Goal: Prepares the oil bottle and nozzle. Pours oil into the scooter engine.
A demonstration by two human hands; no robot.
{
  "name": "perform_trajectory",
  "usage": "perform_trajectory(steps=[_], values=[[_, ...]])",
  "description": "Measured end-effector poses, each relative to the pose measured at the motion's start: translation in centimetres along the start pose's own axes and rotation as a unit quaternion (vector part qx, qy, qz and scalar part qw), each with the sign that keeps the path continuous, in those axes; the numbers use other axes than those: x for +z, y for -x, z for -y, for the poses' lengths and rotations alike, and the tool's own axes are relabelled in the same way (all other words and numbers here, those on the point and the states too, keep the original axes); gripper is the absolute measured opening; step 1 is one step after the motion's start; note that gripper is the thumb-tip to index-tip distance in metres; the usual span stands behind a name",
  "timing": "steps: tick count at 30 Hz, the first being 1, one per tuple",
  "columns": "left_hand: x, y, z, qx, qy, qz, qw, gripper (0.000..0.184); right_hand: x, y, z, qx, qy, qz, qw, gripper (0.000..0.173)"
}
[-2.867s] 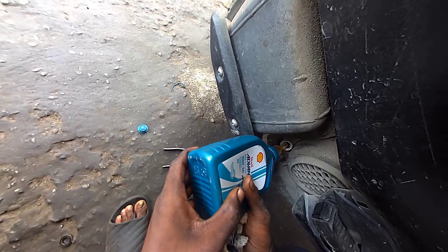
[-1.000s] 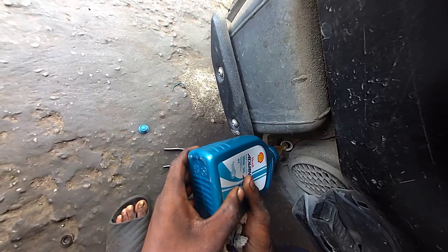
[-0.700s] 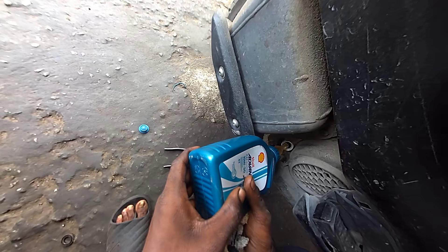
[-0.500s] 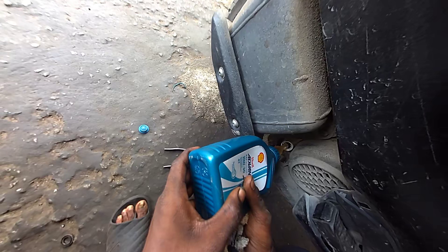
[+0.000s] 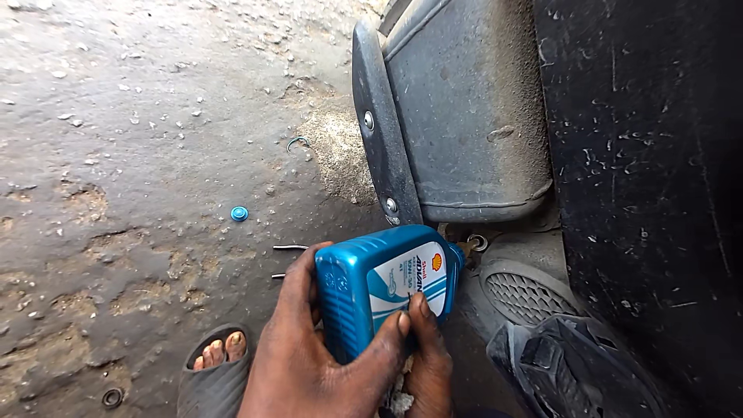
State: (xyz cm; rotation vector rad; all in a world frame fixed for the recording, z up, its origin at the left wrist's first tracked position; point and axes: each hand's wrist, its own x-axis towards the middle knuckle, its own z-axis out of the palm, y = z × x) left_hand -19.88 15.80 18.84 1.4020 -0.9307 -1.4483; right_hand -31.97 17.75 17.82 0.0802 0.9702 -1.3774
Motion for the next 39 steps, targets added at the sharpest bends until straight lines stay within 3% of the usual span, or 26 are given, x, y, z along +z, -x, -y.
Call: perform_trajectory(steps=[15,39], values=[[-0.13,-0.16,0.24,0.007,-0.001,0.001,1.000,0.085,-0.02,-0.10,-0.10,0.003,-0.006,0.001,1.000,0.023],[0.01,-0.12,0.18,0.005,0.001,0.003,1.000,0.084,-0.22,-0.12,0.14,0.015,-0.004,0.009,1.000,0.026]])
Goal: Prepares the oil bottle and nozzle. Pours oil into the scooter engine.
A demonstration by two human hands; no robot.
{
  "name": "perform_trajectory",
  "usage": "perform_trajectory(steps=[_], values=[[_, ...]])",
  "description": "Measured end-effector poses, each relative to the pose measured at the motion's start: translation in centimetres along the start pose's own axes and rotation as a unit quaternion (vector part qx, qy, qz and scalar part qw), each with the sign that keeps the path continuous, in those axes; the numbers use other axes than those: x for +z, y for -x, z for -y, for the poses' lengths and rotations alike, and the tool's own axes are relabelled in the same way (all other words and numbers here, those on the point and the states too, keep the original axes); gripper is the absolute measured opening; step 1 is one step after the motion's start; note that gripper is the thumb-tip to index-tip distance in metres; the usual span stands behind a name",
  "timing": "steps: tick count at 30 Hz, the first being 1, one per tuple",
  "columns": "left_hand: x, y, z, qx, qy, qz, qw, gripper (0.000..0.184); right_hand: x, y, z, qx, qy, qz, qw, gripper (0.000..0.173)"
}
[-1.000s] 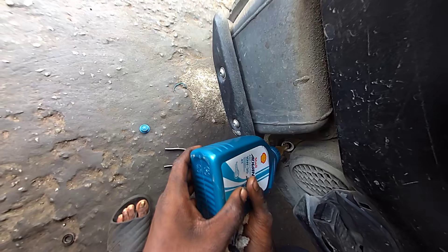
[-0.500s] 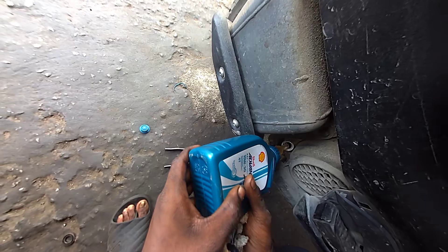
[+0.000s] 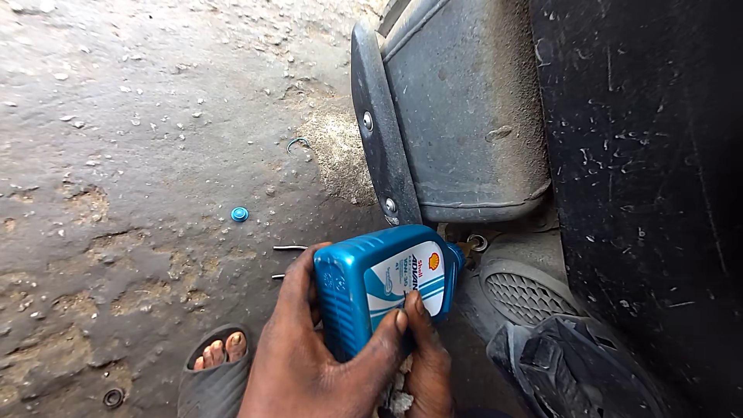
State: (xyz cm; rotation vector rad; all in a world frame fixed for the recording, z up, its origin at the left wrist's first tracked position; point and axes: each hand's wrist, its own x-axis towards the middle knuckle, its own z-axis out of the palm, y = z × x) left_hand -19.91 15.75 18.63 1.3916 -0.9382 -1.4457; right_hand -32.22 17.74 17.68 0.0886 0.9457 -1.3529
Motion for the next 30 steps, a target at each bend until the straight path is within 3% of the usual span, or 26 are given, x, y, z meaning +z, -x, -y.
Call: perform_trajectory(steps=[13,30], values=[[0.01,-0.06,-0.08,-0.006,0.004,-0.001,1.000,0.084,0.18,-0.10,-0.11,-0.008,-0.006,-0.004,1.000,0.020],[-0.12,-0.11,0.12,0.006,0.007,0.000,1.000,0.081,0.25,0.04,-0.18,-0.012,-0.011,-0.012,1.000,0.031]])
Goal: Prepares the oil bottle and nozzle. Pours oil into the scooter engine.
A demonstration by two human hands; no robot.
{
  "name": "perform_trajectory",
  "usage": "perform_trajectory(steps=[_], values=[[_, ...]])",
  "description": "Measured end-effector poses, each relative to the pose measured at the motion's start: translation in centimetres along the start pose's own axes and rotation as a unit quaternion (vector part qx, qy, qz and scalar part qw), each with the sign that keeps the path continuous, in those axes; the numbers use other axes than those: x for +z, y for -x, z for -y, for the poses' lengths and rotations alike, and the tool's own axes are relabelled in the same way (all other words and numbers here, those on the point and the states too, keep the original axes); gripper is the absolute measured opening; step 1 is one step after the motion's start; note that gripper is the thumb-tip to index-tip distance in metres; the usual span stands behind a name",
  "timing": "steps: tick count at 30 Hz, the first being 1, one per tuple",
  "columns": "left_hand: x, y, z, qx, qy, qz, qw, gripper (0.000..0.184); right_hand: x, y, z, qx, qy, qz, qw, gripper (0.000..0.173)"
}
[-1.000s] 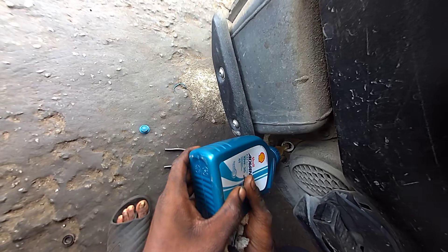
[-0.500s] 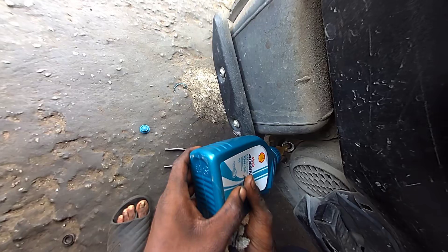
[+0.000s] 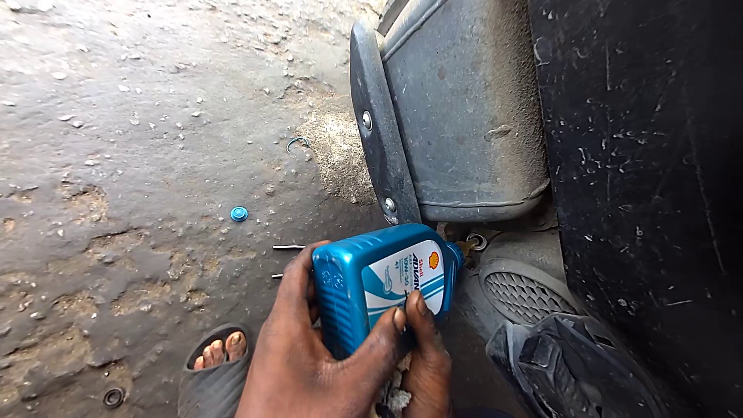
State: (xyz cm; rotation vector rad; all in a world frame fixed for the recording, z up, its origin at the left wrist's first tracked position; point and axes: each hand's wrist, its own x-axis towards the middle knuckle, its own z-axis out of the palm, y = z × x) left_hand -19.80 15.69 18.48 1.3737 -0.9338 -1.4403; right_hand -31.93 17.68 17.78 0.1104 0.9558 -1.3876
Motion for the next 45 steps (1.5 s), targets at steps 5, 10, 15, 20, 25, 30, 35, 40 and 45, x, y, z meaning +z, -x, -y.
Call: perform_trajectory(steps=[5,10,15,20,25,30,35,40,45], values=[[0.01,0.00,-0.22,-0.007,-0.004,0.002,1.000,0.082,-0.03,-0.04,-0.05,-0.001,0.003,-0.007,1.000,0.032],[0.01,-0.02,-0.19,-0.006,-0.006,0.002,1.000,0.083,0.26,0.00,0.03,0.001,0.009,-0.013,1.000,0.027],[0.05,-0.01,-0.21,-0.011,-0.008,0.000,1.000,0.083,0.17,-0.03,0.21,0.013,0.002,0.001,1.000,0.027],[0.12,-0.02,-0.13,-0.008,-0.008,0.000,1.000,0.084,0.01,-0.08,0.27,0.017,0.006,0.000,1.000,0.026],[0.27,0.03,-0.15,-0.008,-0.007,0.002,1.000,0.085,-0.03,-0.08,0.37,0.002,0.013,0.002,1.000,0.026],[0.27,0.10,-0.20,-0.011,-0.003,0.003,1.000,0.085,0.04,0.12,0.44,0.006,0.020,-0.002,1.000,0.024],[0.25,0.14,-0.30,-0.010,-0.002,0.004,1.000,0.085,0.09,0.15,0.41,0.000,0.024,-0.004,1.000,0.025],[0.27,0.14,-0.21,-0.010,-0.007,0.001,1.000,0.084,0.11,0.13,0.40,-0.004,0.029,-0.008,1.000,0.024],[0.31,0.13,-0.18,-0.010,-0.001,0.001,1.000,0.084,0.04,0.08,0.42,0.005,0.016,-0.005,1.000,0.025]])
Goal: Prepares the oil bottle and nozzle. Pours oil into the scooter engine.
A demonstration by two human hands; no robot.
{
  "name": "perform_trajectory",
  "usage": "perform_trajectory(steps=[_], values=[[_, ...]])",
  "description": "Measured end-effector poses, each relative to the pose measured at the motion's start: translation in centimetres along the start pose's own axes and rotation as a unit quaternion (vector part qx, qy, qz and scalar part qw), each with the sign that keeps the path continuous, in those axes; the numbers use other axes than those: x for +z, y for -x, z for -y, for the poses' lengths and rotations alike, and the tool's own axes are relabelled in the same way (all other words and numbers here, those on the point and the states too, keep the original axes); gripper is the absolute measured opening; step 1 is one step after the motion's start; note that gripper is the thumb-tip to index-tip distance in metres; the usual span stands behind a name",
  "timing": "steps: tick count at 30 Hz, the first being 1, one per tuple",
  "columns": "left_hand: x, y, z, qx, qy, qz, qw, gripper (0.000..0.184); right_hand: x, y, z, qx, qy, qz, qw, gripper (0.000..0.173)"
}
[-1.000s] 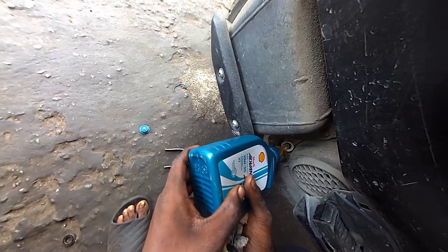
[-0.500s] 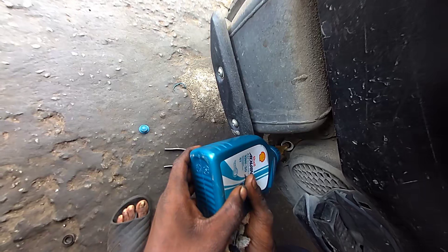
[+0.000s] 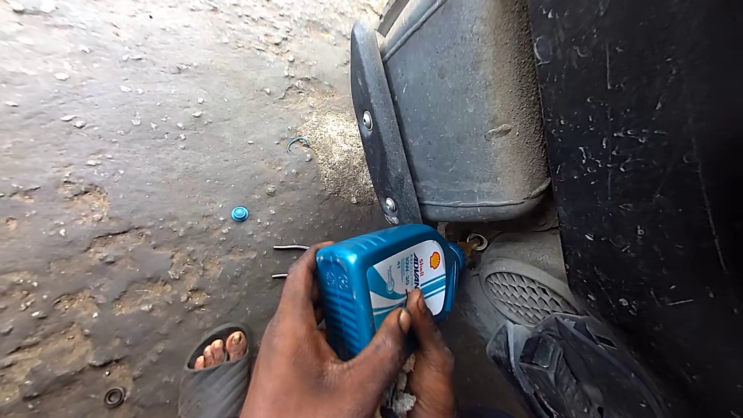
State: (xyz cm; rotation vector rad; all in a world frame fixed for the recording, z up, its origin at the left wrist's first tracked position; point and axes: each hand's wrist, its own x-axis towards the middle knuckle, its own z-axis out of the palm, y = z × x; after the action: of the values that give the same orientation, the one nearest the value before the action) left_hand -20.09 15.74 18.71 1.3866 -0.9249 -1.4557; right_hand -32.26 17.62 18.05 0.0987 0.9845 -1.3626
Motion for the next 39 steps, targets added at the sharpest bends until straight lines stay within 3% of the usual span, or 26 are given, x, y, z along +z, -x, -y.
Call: perform_trajectory(steps=[39], values=[[-0.08,-0.06,0.01,0.004,0.000,0.002,1.000,0.085,-0.02,0.02,-0.15,-0.003,-0.009,0.013,1.000,0.029]])
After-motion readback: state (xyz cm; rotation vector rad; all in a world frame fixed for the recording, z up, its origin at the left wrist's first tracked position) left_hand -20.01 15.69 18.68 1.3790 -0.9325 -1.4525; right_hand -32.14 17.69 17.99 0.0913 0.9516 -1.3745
